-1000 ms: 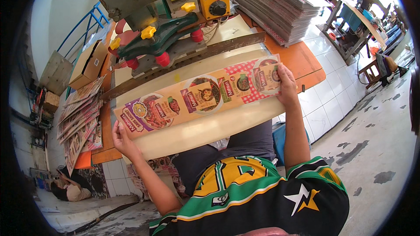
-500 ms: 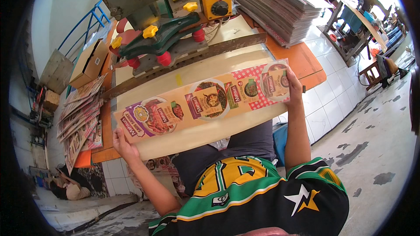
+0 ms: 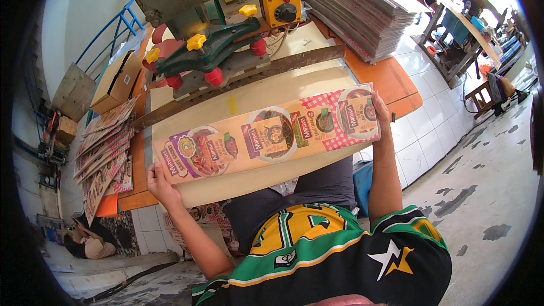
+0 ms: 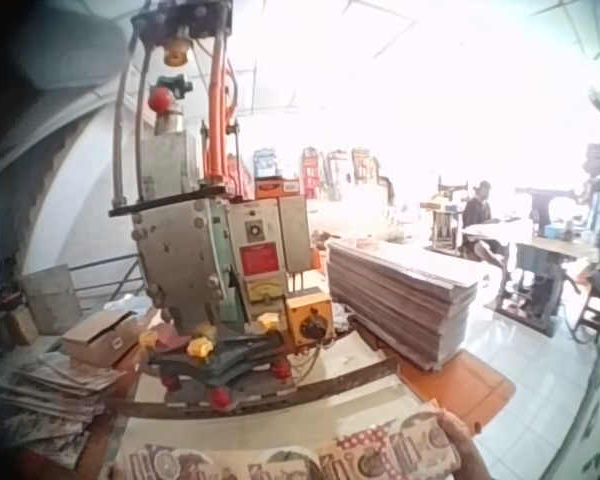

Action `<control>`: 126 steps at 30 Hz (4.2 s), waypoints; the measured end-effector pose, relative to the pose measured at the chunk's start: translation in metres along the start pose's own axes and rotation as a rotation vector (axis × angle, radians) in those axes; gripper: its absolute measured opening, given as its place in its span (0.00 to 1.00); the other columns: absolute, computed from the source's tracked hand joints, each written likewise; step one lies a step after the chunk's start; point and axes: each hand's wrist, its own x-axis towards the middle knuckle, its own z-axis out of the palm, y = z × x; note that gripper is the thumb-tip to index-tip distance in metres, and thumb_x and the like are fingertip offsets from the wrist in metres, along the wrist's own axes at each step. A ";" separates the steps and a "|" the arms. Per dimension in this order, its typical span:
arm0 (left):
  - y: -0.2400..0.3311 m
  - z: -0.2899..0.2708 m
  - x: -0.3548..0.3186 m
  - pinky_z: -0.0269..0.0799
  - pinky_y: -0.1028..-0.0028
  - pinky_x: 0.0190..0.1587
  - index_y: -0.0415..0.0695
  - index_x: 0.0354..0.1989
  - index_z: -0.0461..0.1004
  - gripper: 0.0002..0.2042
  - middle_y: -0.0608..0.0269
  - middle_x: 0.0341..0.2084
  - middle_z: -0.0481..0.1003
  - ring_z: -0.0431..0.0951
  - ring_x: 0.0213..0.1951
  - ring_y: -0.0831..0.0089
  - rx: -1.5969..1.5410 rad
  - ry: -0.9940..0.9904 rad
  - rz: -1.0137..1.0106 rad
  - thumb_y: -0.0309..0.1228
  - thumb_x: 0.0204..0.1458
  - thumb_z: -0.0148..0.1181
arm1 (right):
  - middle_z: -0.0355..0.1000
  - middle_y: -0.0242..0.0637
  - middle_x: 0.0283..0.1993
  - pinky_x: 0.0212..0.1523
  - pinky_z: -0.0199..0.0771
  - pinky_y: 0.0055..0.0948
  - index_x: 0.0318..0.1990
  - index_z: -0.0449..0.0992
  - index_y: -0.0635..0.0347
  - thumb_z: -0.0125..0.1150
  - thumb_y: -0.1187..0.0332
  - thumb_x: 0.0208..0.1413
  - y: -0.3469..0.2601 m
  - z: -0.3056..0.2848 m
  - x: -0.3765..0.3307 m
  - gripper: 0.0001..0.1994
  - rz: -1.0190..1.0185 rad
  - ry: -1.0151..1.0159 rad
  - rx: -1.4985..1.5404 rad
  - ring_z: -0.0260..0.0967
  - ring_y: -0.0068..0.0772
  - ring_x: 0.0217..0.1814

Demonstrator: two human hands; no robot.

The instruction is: The person aligns printed plastic sheets under a sealing bar and operates a foot pedal to heat-seal them.

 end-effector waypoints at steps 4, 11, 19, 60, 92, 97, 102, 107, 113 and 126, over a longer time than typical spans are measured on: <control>0.002 0.002 -0.001 0.74 0.80 0.40 0.39 0.37 0.73 0.08 0.67 0.33 0.76 0.75 0.35 0.82 0.064 0.016 0.001 0.31 0.63 0.61 | 0.77 0.43 0.50 0.46 0.83 0.30 0.58 0.70 0.66 0.54 0.53 0.68 -0.004 0.012 -0.003 0.23 -0.020 0.018 -0.023 0.79 0.30 0.46; 0.004 0.002 0.000 0.74 0.80 0.40 0.39 0.36 0.72 0.09 0.67 0.33 0.77 0.76 0.34 0.82 0.049 -0.013 -0.019 0.32 0.63 0.61 | 0.77 0.44 0.51 0.45 0.84 0.30 0.57 0.70 0.66 0.55 0.55 0.68 -0.004 0.002 0.001 0.22 -0.006 -0.043 -0.115 0.80 0.31 0.48; 0.008 0.013 -0.004 0.75 0.80 0.38 0.37 0.37 0.73 0.09 0.65 0.33 0.79 0.77 0.33 0.81 0.095 -0.002 -0.009 0.31 0.63 0.60 | 0.76 0.47 0.54 0.47 0.86 0.35 0.60 0.68 0.63 0.52 0.54 0.68 -0.006 0.026 0.001 0.23 0.071 0.045 0.101 0.80 0.37 0.50; 0.004 0.008 -0.003 0.76 0.78 0.39 0.36 0.40 0.74 0.08 0.62 0.37 0.80 0.79 0.36 0.80 0.028 -0.015 -0.006 0.30 0.64 0.58 | 0.77 0.46 0.49 0.45 0.85 0.31 0.55 0.70 0.64 0.56 0.55 0.66 -0.007 0.036 0.004 0.21 0.053 0.097 -0.006 0.80 0.33 0.45; 0.022 0.014 -0.012 0.77 0.69 0.56 0.35 0.65 0.62 0.22 0.50 0.56 0.74 0.78 0.53 0.67 -0.154 -0.077 0.012 0.23 0.64 0.55 | 0.71 0.24 0.30 0.30 0.70 0.14 0.35 0.70 0.58 0.56 0.64 0.70 0.009 0.039 0.023 0.11 -0.043 0.098 -0.334 0.67 0.09 0.28; 0.026 0.020 -0.012 0.77 0.69 0.56 0.35 0.65 0.61 0.23 0.50 0.55 0.75 0.79 0.52 0.68 -0.200 -0.094 0.019 0.23 0.63 0.56 | 0.75 0.31 0.33 0.31 0.75 0.18 0.39 0.73 0.65 0.58 0.62 0.69 0.007 0.042 0.024 0.13 0.004 0.124 -0.290 0.73 0.14 0.30; 0.022 0.013 -0.010 0.77 0.69 0.55 0.35 0.65 0.60 0.23 0.51 0.55 0.75 0.78 0.52 0.68 -0.182 -0.088 0.015 0.25 0.64 0.57 | 0.77 0.32 0.34 0.33 0.78 0.19 0.42 0.74 0.67 0.58 0.61 0.68 0.005 0.044 0.021 0.14 0.038 0.093 -0.299 0.75 0.17 0.32; 0.019 0.012 -0.009 0.76 0.71 0.54 0.35 0.65 0.61 0.23 0.54 0.53 0.76 0.79 0.51 0.70 -0.159 -0.046 -0.008 0.26 0.64 0.57 | 0.79 0.34 0.37 0.35 0.79 0.20 0.42 0.76 0.67 0.55 0.64 0.69 0.002 0.046 0.018 0.13 0.067 0.020 -0.358 0.77 0.17 0.34; 0.021 0.012 -0.011 0.75 0.72 0.53 0.35 0.63 0.63 0.21 0.55 0.52 0.76 0.79 0.50 0.72 -0.191 -0.077 -0.006 0.28 0.65 0.57 | 0.79 0.35 0.38 0.35 0.79 0.19 0.44 0.77 0.67 0.54 0.62 0.70 0.005 0.047 0.016 0.14 0.022 0.037 -0.307 0.77 0.17 0.35; 0.016 0.003 -0.008 0.76 0.72 0.53 0.35 0.60 0.64 0.18 0.56 0.50 0.77 0.79 0.49 0.72 -0.219 -0.099 -0.004 0.27 0.65 0.57 | 0.77 0.32 0.34 0.32 0.77 0.18 0.37 0.73 0.61 0.56 0.62 0.69 0.008 0.042 0.020 0.12 0.008 0.106 -0.263 0.74 0.15 0.31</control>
